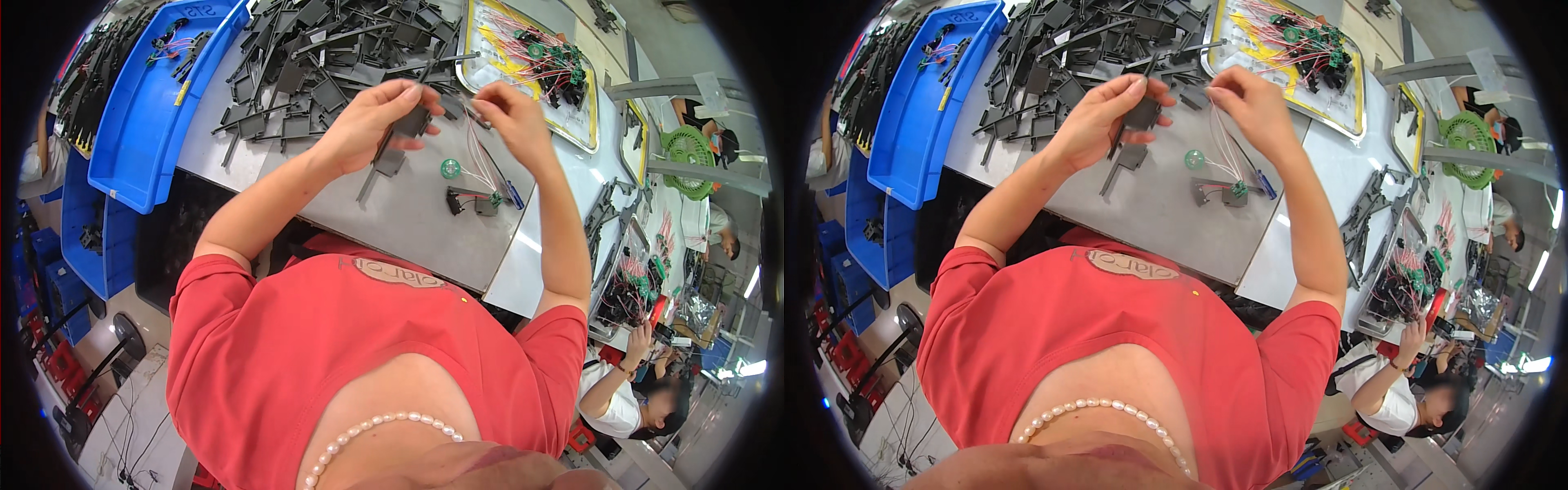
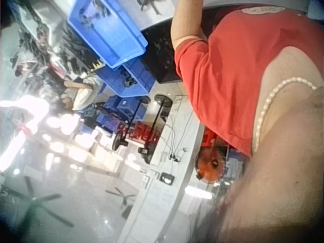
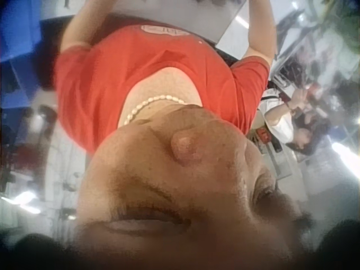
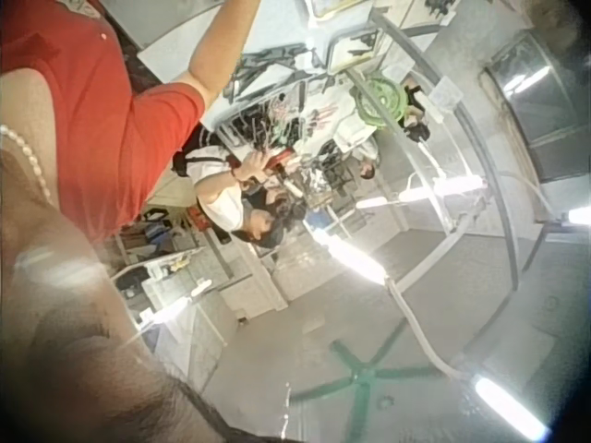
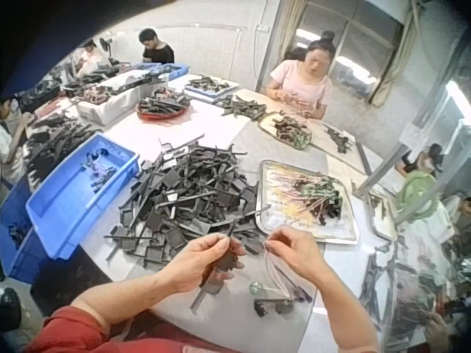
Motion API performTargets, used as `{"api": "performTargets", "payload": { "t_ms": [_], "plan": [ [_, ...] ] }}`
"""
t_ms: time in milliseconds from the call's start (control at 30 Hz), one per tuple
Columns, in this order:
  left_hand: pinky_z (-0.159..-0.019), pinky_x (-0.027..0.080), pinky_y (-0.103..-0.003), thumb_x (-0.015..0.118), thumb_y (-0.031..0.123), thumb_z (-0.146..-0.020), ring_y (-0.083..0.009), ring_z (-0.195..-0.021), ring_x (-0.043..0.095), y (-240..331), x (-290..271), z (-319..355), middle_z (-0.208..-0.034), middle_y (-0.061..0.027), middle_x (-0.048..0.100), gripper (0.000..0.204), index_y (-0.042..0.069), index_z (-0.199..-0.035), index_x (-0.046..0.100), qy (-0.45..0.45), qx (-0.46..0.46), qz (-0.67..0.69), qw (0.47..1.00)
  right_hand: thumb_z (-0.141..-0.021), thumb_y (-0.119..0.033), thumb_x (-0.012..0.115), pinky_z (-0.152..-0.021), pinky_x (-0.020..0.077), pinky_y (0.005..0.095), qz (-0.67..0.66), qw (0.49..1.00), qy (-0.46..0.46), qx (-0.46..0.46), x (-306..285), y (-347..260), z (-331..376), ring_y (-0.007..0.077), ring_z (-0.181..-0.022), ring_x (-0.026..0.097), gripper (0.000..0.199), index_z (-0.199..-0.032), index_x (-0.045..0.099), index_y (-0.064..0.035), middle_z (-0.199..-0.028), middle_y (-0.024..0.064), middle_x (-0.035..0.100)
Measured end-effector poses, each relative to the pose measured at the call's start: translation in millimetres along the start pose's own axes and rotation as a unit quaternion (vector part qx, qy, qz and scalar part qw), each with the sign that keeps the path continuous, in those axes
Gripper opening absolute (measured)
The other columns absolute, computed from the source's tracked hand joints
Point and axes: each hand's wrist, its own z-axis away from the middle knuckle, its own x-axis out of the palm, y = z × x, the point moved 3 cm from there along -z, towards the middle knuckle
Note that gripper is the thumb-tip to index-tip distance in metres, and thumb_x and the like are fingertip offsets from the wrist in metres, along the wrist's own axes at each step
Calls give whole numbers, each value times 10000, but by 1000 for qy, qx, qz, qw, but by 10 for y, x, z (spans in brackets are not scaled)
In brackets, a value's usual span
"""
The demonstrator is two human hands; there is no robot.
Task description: The person is assembling small electronic components at an industrial workbench.
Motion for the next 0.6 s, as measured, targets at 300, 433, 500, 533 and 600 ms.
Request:
{"api": "performTargets", "payload": {
  "t_ms": [300,433,500,533,600],
  "plan": [
    [-867,451,-256,518,154,-910,-131,-953,574,48,844,-695,-1074,-92,609,329,-22,-1188,524,-181,62,64,979,-742,57,649,-665,490,216,7,982,21,-185,-414,-964,772,128,-751,624,208,-933,668,-21,-817,56,649],
    [-798,456,-245,476,135,-924,-124,-888,591,-46,1158,-512,-980,-77,631,287,-36,-1143,550,-265,-3,44,963,-633,85,680,-621,493,256,180,921,134,-318,-689,-743,849,168,-709,619,287,-895,674,-30,-791,53,650],
    [-755,474,-243,416,159,-954,-126,-831,612,-84,1156,-422,-898,-80,647,282,-23,-1110,565,-270,-29,29,962,-608,82,692,-607,490,265,204,897,186,-345,-718,-588,911,177,-693,611,284,-868,668,-31,-786,51,648],
    [-756,470,-240,417,172,-955,-116,-825,608,-86,1144,-376,-881,-67,648,287,-19,-1107,567,-273,-43,13,961,-601,80,696,-604,488,268,216,886,202,-357,-721,-553,957,185,-690,609,283,-859,666,-33,-783,52,646],
    [-721,441,-218,424,205,-958,-85,-778,577,-126,1117,-292,-817,-24,640,298,-7,-1101,577,-261,-65,-33,963,-584,71,710,-597,483,271,220,881,214,-361,-711,-464,1038,195,-702,606,277,-834,655,-33,-778,52,643]
  ]
}}
